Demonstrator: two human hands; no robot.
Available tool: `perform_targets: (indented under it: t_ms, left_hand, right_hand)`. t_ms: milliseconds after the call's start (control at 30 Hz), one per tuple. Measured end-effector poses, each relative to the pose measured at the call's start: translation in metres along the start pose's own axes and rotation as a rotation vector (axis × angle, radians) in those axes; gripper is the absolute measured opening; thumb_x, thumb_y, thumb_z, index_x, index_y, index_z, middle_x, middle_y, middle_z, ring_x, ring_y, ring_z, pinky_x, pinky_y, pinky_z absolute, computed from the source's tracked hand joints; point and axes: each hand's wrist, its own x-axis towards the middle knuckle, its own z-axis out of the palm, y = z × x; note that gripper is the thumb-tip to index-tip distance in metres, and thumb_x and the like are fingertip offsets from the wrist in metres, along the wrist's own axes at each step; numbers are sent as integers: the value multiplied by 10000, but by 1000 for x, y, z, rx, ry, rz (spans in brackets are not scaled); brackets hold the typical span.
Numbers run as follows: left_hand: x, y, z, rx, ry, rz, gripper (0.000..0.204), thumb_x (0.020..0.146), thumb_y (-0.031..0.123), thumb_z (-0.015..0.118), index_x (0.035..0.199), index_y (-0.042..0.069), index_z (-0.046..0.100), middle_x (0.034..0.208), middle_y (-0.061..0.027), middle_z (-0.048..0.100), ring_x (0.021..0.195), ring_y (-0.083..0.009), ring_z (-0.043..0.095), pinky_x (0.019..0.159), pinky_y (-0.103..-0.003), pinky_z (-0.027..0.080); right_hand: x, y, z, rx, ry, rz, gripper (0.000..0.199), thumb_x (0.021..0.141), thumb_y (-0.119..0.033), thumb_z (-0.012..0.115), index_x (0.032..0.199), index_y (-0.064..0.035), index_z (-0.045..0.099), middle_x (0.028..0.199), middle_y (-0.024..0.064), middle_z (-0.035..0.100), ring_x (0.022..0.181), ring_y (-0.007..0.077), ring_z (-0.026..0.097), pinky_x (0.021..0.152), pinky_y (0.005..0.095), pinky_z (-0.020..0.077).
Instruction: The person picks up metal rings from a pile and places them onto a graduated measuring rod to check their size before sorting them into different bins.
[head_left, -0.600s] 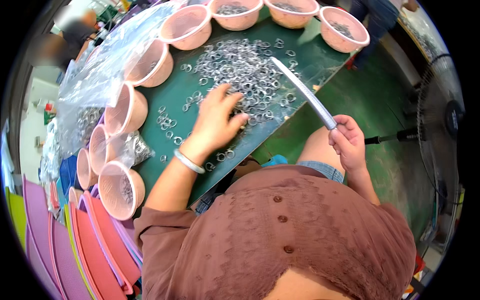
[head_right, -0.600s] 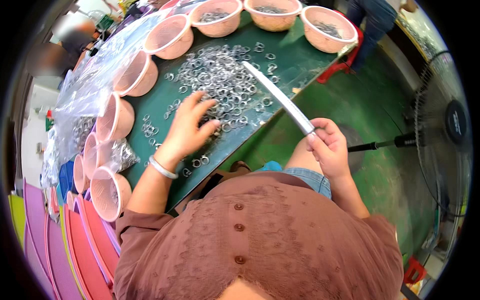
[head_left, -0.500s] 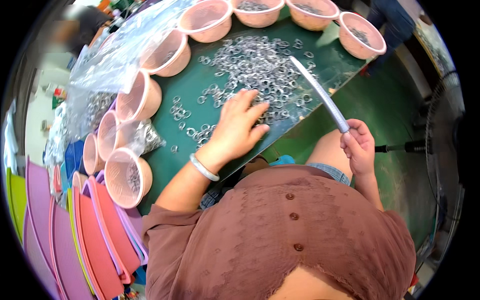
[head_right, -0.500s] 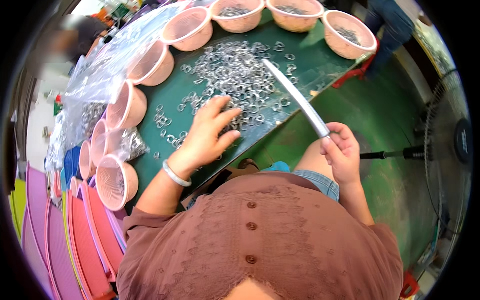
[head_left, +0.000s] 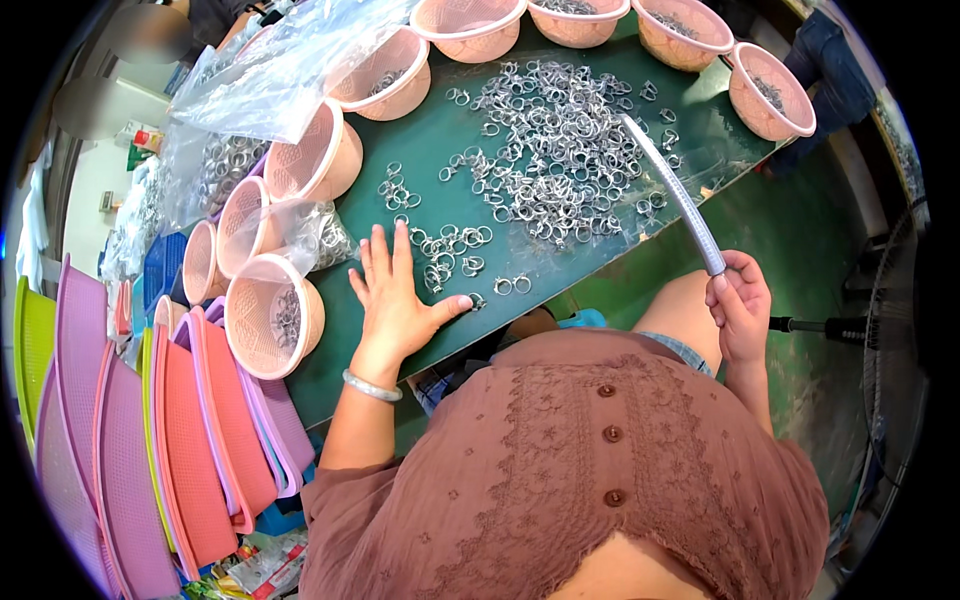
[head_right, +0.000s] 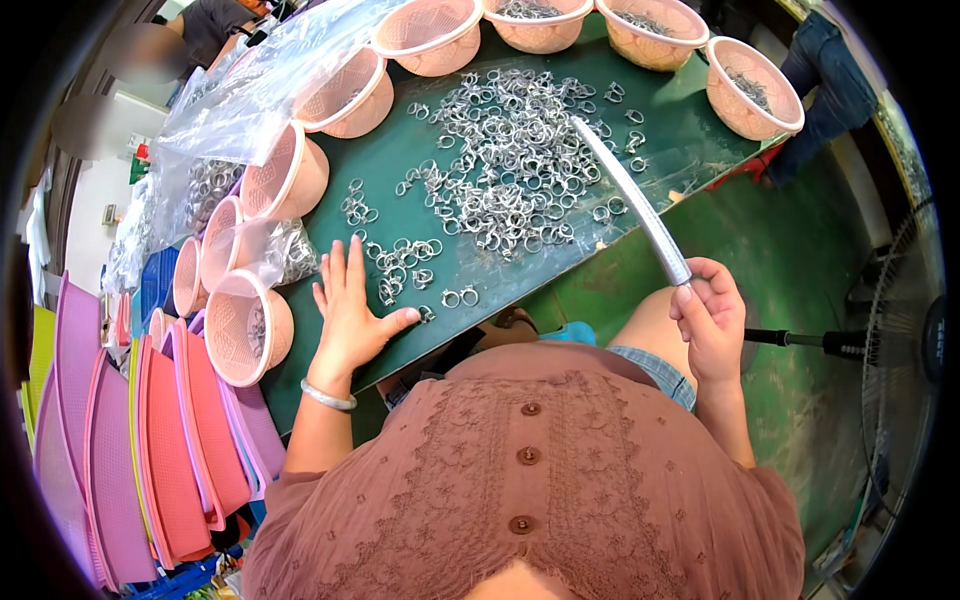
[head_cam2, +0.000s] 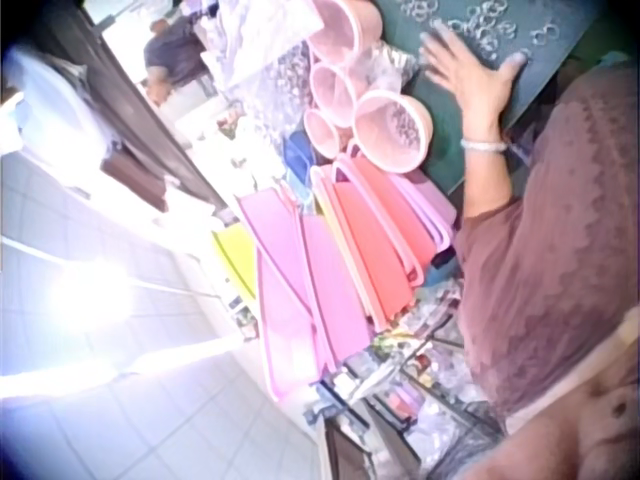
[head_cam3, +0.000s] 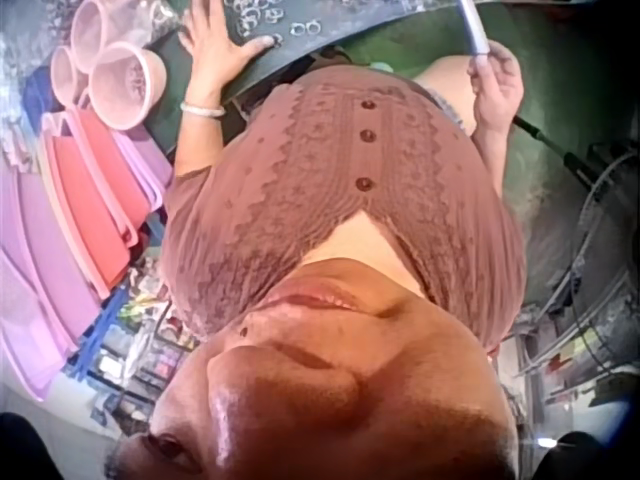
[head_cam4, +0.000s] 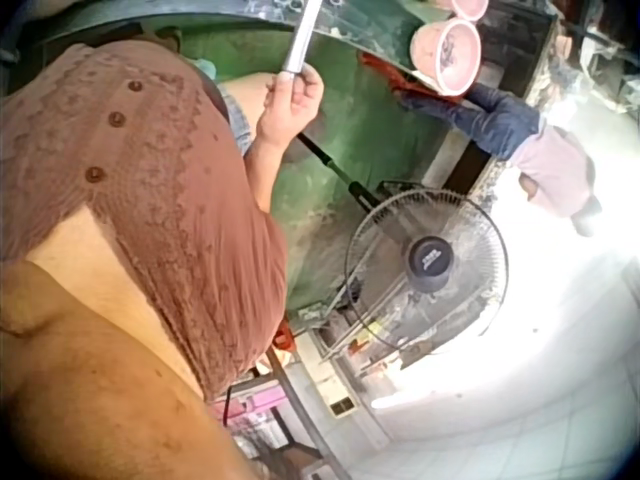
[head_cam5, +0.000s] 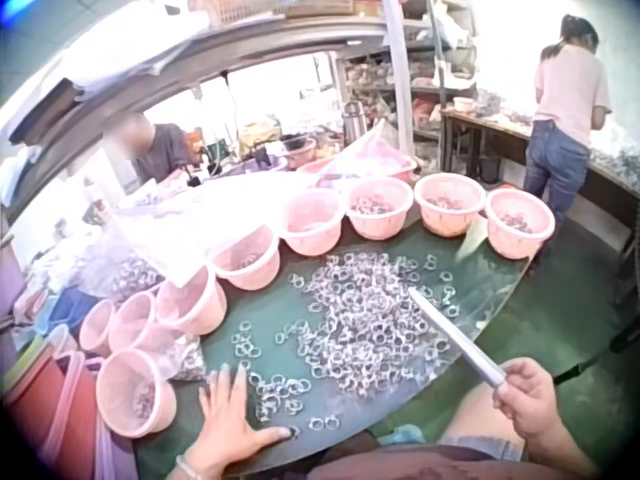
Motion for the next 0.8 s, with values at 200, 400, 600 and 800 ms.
perform_targets:
  t_ms: [200,400,600,800]
  left_hand:
    - [34,4,17,-59,81,242,818,728,321,658,1348,25,215,1395,-240,147,1296,-384,143,1044,-425,159]
    - [94,-1,6,-170,450,320,320,792,213,576,1031,2,559,1035,-181,538,972,-332,514,848,-378,400]
    - [124,-31,3,13,204,-20,248,710,214,611,837,2,589,866,-193,577,827,-338,559,741,-415,440]
    - [116,-10,-5,-13,81,21,219,677,192,584,785,3,596,792,-182,598,776,-328,577,705,-398,453]
  right_hand:
    - [-1,-3,1,-21,0,-9,252,812,-53,541,1043,8,461,628,25,515,445,8,340,407,135,252]
    - [-1,-7,-1,-20,1,-24,253,811,-48,537,1044,9,457,632,26,516,455,11,348,407,137,252]
    - [-1,-6,-3,-12,-6,-18,253,811,-51,540,1043,8,457,640,29,522,469,13,360,411,139,257]
    - [0,-8,3,6,-21,-15,254,811,-49,541,1043,11,456,647,35,525,473,17,366,413,142,262]
